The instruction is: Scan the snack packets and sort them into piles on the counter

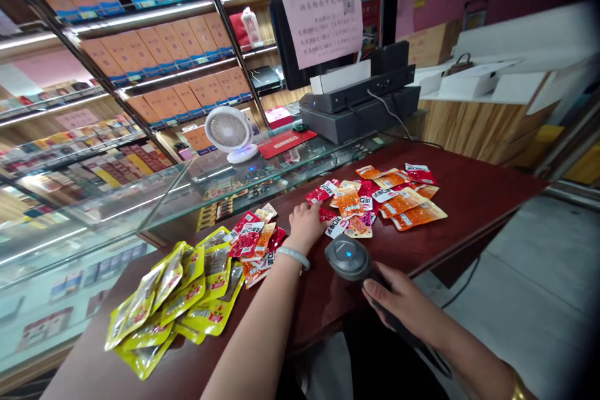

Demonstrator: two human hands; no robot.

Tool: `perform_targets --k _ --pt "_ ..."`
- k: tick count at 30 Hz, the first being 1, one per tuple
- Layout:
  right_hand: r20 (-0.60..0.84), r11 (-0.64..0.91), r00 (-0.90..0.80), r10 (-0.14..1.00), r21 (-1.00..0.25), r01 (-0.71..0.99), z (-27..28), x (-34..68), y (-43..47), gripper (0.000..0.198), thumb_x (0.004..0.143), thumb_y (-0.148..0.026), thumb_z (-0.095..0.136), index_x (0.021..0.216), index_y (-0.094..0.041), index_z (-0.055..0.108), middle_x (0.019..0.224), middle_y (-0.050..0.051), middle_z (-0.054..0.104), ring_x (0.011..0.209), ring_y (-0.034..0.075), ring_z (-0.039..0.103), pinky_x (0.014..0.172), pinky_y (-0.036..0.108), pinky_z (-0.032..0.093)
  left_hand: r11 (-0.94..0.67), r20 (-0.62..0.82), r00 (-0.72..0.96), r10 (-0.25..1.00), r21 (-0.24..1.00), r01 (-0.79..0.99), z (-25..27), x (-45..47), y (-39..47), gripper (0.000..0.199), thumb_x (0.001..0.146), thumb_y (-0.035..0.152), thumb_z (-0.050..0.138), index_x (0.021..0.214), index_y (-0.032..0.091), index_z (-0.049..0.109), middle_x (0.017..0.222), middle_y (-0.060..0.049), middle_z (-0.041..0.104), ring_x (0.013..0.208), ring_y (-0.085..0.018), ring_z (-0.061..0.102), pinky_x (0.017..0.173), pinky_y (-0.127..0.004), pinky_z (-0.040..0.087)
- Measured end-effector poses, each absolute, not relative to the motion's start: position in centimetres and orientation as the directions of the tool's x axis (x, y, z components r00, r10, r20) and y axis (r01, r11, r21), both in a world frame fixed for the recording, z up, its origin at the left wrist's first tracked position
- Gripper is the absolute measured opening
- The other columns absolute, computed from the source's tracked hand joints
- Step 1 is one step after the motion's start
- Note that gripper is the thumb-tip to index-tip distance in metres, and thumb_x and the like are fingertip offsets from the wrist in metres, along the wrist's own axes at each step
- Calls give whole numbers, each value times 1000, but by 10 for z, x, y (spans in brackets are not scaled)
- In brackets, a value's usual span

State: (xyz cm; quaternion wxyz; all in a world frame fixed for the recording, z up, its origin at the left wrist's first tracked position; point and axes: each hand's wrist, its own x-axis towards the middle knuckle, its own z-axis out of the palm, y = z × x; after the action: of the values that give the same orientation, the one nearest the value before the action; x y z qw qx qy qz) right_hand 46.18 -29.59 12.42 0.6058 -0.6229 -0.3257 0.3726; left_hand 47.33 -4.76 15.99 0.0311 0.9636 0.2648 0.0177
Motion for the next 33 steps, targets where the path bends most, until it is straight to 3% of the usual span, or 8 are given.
perform_targets --k 3,8,11,14,19,25,29,33 --pt "-82 -69 538 839 -997 -45 124 464 -300 39 93 -60 55 91 -20 53 59 -7 50 43 7 44 42 19 36 -921 -89 917 389 4 391 171 483 -40 55 82 61 61 132 38 58 135 -11 56 128 -34 47 103 -50 37" --pt "-82 -65 536 841 -997 -50 121 466 -299 39 93 -60 54 87 -21 51 58 -7 50 43 8 45 42 19 37 -953 -204 931 302 -91 289 185 479 -31 52 73 62 69 106 22 68 122 -15 66 118 -35 57 99 -48 41" --pt "-68 -60 530 845 -998 -33 121 466 -297 40 93 -60 54 87 -21 51 60 -6 52 44 8 46 42 19 37 -936 -225 915 334 36 351 183 467 -26 42 77 52 70 105 21 66 110 -12 71 100 -29 66 85 -36 47" --pt "-66 -61 522 851 -998 -28 121 466 -295 41 93 -61 53 89 -20 52 60 -6 52 45 8 46 43 19 37 -882 -118 908 402 218 418 173 454 -22 28 83 44 66 100 21 63 100 -7 73 87 -22 68 72 -28 45" --pt "-75 -64 489 869 -997 -38 124 465 -285 42 93 -61 54 93 -19 53 60 -6 51 44 7 45 42 19 37 -767 42 845 534 445 462 162 439 -22 23 87 41 62 97 21 60 90 -4 71 79 -18 65 66 -25 41" --pt "-31 -26 404 914 -999 -18 128 461 -271 41 94 -59 54 99 -18 56 61 -5 52 43 7 47 41 18 37 -751 134 803 581 467 466 170 426 -26 13 88 30 60 98 21 60 91 -5 70 83 -19 64 69 -26 41" --pt "-25 -17 390 920 -1000 -23 134 460 -262 39 94 -58 56 94 -18 55 60 -6 51 43 7 47 41 18 37 -719 103 779 618 475 507 178 419 -21 21 88 40 61 99 22 60 92 -4 71 83 -19 65 70 -26 42" --pt "-11 -17 376 927 -1000 12 144 463 -253 41 91 -57 60 99 -17 57 60 -6 52 42 7 47 41 18 37 -698 115 711 694 348 626 196 400 2 29 90 44 57 109 23 60 105 -8 72 91 -23 67 74 -29 44"
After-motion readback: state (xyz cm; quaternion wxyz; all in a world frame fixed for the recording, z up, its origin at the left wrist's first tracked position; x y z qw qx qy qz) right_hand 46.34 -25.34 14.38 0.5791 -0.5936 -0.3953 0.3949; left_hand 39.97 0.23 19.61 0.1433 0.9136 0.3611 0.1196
